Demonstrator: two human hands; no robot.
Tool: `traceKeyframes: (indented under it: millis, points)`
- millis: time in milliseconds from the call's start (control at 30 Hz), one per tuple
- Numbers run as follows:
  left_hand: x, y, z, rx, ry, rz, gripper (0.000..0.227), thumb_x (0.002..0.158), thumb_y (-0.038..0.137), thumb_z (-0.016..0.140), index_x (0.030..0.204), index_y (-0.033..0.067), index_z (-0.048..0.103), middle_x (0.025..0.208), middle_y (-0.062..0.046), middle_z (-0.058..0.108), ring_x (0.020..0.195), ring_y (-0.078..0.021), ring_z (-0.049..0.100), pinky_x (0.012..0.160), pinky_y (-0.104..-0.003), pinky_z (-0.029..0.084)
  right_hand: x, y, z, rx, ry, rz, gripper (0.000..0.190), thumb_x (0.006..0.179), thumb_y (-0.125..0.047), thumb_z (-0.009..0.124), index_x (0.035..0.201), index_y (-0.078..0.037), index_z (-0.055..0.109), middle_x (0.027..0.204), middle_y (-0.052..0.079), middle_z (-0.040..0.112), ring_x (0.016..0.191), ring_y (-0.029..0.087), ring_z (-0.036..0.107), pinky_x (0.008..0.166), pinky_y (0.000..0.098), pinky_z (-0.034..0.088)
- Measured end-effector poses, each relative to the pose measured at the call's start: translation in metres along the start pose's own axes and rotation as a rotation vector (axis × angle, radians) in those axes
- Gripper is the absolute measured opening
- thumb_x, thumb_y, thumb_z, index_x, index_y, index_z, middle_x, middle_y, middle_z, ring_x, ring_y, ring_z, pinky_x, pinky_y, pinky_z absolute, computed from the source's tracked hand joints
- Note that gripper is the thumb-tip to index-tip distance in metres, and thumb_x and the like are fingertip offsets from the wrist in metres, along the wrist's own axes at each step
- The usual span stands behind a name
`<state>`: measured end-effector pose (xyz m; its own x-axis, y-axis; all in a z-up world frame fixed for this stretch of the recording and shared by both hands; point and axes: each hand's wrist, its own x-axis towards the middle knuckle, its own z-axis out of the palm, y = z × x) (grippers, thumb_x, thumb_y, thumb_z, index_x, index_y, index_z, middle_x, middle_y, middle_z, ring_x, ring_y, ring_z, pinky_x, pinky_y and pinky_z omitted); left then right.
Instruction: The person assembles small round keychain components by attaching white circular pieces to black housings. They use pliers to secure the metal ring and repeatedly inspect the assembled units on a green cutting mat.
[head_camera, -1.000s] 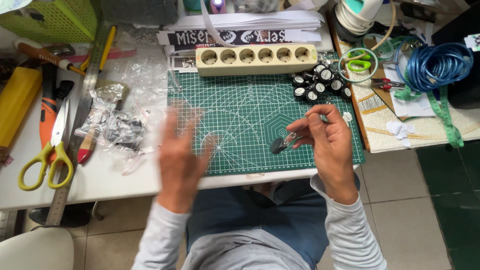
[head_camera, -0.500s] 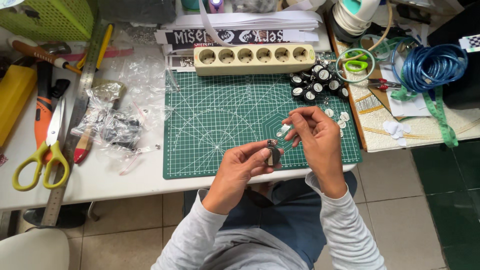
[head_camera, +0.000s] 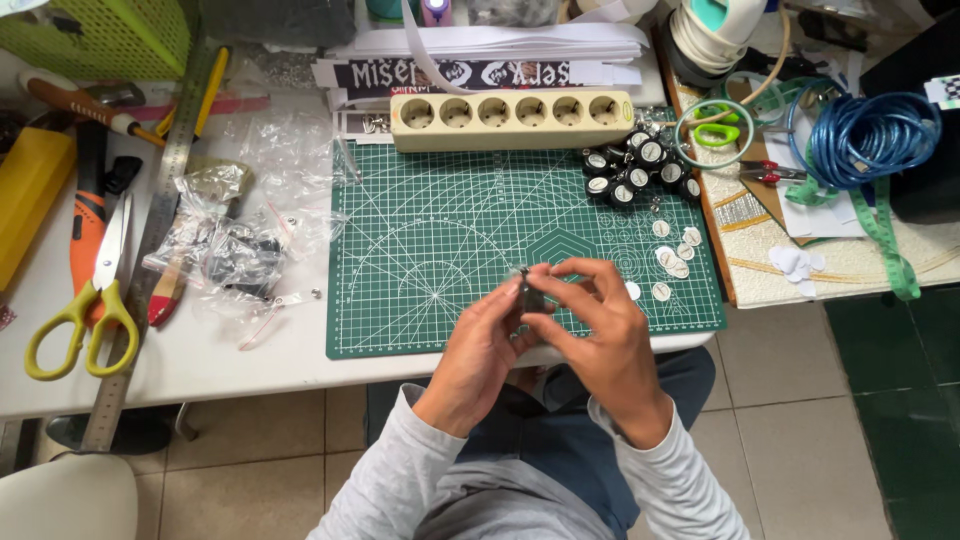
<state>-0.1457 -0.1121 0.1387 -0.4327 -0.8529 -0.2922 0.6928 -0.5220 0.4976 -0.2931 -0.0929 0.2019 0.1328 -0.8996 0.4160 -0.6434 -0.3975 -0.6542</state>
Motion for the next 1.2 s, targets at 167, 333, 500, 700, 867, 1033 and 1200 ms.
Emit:
traceKeyframes:
  millis: [167, 333, 500, 700, 867, 1033, 1200]
  points:
    - [-0.005, 0.000, 0.000, 0.086, -0.095, 0.057, 0.043, 0.107, 0.029, 0.051, 0.139, 0.0023, 0.061, 0.119, -0.004, 0.071, 0.107, -0.0125, 0.066, 0.098, -0.035, 0.052, -0.003, 0.003, -0.001, -0.021, 0.005, -0.059, 0.052, 0.077, -0.011, 0.087, 0.126, -0.010, 0.068, 0.124, 0.007, 0.063, 0.099, 0.018, 0.070, 0.078, 0.0284, 0.057]
    - [-0.009, 0.005, -0.003, 0.219, -0.109, 0.120, 0.041, 0.104, 0.030, 0.057, 0.129, -0.0016, 0.066, 0.118, -0.010, 0.074, 0.109, -0.0160, 0.072, 0.097, -0.032, 0.057, -0.006, 0.011, -0.001, 0.010, 0.008, -0.018, 0.054, 0.075, -0.010, 0.088, 0.126, -0.011, 0.069, 0.120, 0.006, 0.066, 0.085, 0.014, 0.069, 0.069, 0.0278, 0.055]
    - [-0.008, -0.002, -0.003, 0.340, 0.061, 0.251, 0.037, 0.099, 0.023, 0.065, 0.125, -0.0031, 0.070, 0.105, -0.011, 0.076, 0.089, -0.0124, 0.073, 0.081, -0.025, 0.061, -0.012, 0.016, 0.004, 0.047, -0.022, 0.017, 0.051, 0.077, -0.008, 0.086, 0.124, -0.006, 0.069, 0.116, 0.008, 0.069, 0.083, 0.015, 0.070, 0.070, 0.0276, 0.057]
    - [-0.014, -0.007, -0.005, 0.650, 0.192, 0.282, 0.026, 0.092, 0.014, 0.074, 0.109, -0.0060, 0.075, 0.081, -0.006, 0.076, 0.067, -0.0092, 0.067, 0.058, -0.023, 0.056, -0.030, 0.014, 0.007, 0.161, -0.102, 0.126, 0.045, 0.077, -0.003, 0.082, 0.119, -0.002, 0.070, 0.105, 0.008, 0.074, 0.082, 0.014, 0.073, 0.068, 0.0271, 0.059]
    - [-0.012, 0.004, 0.006, 0.917, 0.200, 0.459, 0.023, 0.098, 0.019, 0.068, 0.101, -0.0012, 0.079, 0.074, -0.005, 0.075, 0.065, -0.0061, 0.067, 0.056, -0.023, 0.054, -0.025, 0.016, 0.006, 0.173, -0.122, 0.342, 0.044, 0.076, -0.006, 0.084, 0.118, -0.005, 0.070, 0.088, 0.006, 0.077, 0.072, 0.015, 0.071, 0.061, 0.0268, 0.057]
    - [0.038, 0.060, 0.010, 1.296, 0.042, 0.539, 0.021, 0.098, 0.018, 0.065, 0.103, 0.0018, 0.077, 0.071, -0.013, 0.074, 0.060, -0.0175, 0.072, 0.055, -0.031, 0.054, 0.021, 0.038, 0.008, 0.085, -0.035, 0.191, 0.039, 0.082, -0.009, 0.081, 0.119, -0.004, 0.067, 0.096, 0.008, 0.078, 0.078, 0.015, 0.073, 0.065, 0.0286, 0.053]
    - [0.068, 0.096, -0.001, 1.556, -0.110, 0.745, 0.018, 0.095, 0.009, 0.066, 0.107, 0.0006, 0.075, 0.080, -0.017, 0.073, 0.068, -0.0305, 0.073, 0.063, -0.039, 0.057, 0.046, 0.051, 0.033, -0.068, -0.044, 0.151, 0.039, 0.083, -0.014, 0.083, 0.117, -0.004, 0.067, 0.105, 0.009, 0.074, 0.093, 0.022, 0.070, 0.077, 0.0347, 0.054]
